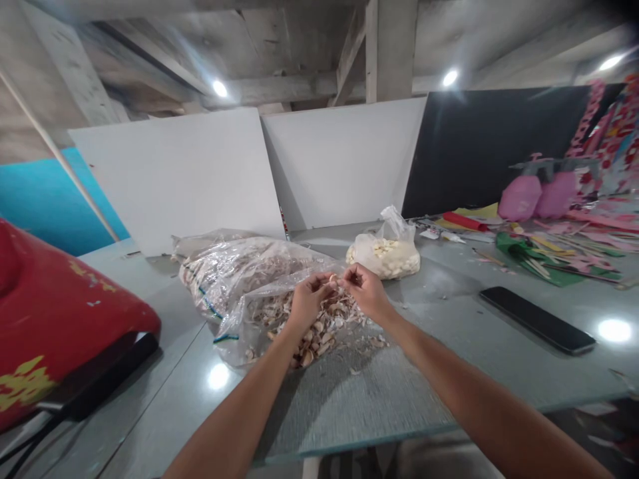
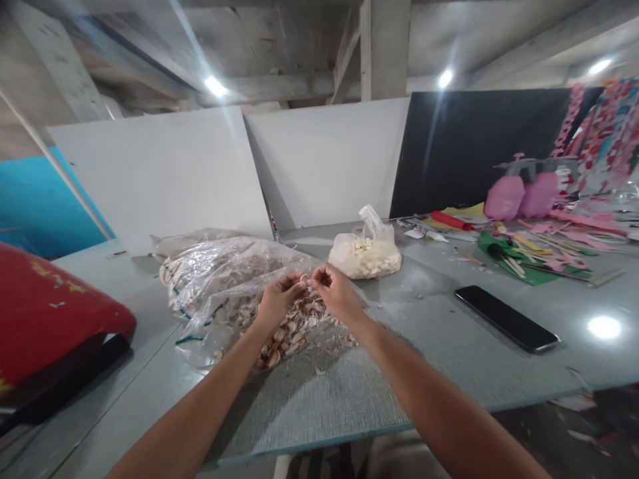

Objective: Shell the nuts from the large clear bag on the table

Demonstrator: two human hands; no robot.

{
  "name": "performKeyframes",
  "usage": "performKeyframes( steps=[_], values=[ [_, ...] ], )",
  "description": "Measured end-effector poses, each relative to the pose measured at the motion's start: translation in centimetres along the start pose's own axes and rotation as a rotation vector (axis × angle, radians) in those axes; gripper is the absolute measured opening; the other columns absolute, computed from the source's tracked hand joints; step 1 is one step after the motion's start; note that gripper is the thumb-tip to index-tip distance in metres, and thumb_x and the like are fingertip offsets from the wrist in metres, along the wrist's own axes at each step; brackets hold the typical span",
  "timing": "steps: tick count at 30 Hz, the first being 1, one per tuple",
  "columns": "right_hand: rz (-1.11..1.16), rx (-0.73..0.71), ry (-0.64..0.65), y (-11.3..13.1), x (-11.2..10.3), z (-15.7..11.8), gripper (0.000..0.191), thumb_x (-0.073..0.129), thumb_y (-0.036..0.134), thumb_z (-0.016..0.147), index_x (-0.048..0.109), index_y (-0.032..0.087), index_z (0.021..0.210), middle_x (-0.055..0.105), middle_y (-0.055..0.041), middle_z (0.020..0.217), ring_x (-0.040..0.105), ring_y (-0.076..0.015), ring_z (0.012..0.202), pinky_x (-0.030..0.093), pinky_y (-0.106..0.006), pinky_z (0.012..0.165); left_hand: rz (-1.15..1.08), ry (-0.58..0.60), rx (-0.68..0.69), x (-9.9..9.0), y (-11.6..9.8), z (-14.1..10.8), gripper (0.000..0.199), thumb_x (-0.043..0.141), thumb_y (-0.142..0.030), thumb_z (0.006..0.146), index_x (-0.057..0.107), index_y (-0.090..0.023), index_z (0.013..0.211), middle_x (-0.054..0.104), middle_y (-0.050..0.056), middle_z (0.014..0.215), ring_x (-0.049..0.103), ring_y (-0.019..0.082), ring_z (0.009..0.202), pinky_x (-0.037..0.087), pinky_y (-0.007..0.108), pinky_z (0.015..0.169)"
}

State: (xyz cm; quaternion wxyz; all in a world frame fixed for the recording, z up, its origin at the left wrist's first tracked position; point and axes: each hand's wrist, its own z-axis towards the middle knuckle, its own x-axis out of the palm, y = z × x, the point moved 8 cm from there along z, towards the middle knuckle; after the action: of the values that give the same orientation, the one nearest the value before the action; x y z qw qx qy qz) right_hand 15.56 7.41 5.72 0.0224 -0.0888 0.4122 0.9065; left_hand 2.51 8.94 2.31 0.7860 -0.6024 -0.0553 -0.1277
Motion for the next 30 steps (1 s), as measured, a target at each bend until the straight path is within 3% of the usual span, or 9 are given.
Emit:
performKeyframes(
  steps=[8, 17, 23, 26, 30],
  values=[
    [-0.049, -0.017, -0.015, 0.0, 0.0, -0.2, 0.014, 0.054, 0.031, 0.077, 0.050, 0.018, 0.074, 0.050, 0.0027, 0.066, 0.048, -0.0108, 0.061, 0.038, -0.022, 0.060, -0.118, -0.021, -0.066, 0.5, 0.2, -0.7, 0.042, 0.075, -0.038, 0.058, 0.059, -0.015, 0.090, 0.060, -0.001, 0.072, 0.058, 0.008, 0.054, 0.050, 0.023, 0.057],
    [-0.074, -0.017, 0.072, 0.5, 0.8, -0.5, 0.009, 0.051, 0.027, 0.080, 0.051, 0.018, 0.079, 0.054, 0.0014, 0.069, 0.049, -0.0111, 0.063, 0.039, -0.022, 0.061, -0.076, -0.037, -0.052, 0.4, 0.4, -0.7, 0.046, 0.071, -0.043, 0.062, 0.055, -0.016, 0.096, 0.057, -0.002, 0.071, 0.056, 0.008, 0.053, 0.049, 0.023, 0.056],
    [-0.186, -0.030, 0.047, 0.3, 0.5, -0.5, 0.012, 0.051, 0.030, 0.080, 0.055, 0.018, 0.082, 0.052, 0.0020, 0.063, 0.047, -0.0114, 0.058, 0.037, -0.022, 0.058, -0.108, -0.166, 0.007, -1.5, -0.3, -0.3, 0.042, 0.071, -0.044, 0.061, 0.054, -0.016, 0.088, 0.052, -0.004, 0.069, 0.050, 0.005, 0.049, 0.047, 0.019, 0.051],
    [-0.257, -0.032, 0.049, 0.3, 0.4, -0.5, 0.018, 0.050, 0.034, 0.082, 0.060, 0.018, 0.083, 0.056, 0.0006, 0.066, 0.050, -0.0121, 0.059, 0.038, -0.023, 0.058, -0.137, -0.141, 0.032, -2.0, -0.6, 0.0, 0.037, 0.069, -0.041, 0.065, 0.056, -0.018, 0.091, 0.055, -0.003, 0.080, 0.050, 0.004, 0.053, 0.048, 0.019, 0.054],
    [-0.283, -0.057, 0.057, 0.5, 0.4, -0.5, 0.027, 0.046, 0.036, 0.085, 0.067, 0.019, 0.085, 0.065, -0.0041, 0.082, 0.058, -0.0161, 0.076, 0.042, -0.026, 0.070, -0.140, -0.069, 0.017, -1.4, -0.5, 0.0, 0.039, 0.069, -0.038, 0.067, 0.058, -0.021, 0.100, 0.058, -0.001, 0.091, 0.051, 0.004, 0.055, 0.048, 0.019, 0.055]
  ],
)
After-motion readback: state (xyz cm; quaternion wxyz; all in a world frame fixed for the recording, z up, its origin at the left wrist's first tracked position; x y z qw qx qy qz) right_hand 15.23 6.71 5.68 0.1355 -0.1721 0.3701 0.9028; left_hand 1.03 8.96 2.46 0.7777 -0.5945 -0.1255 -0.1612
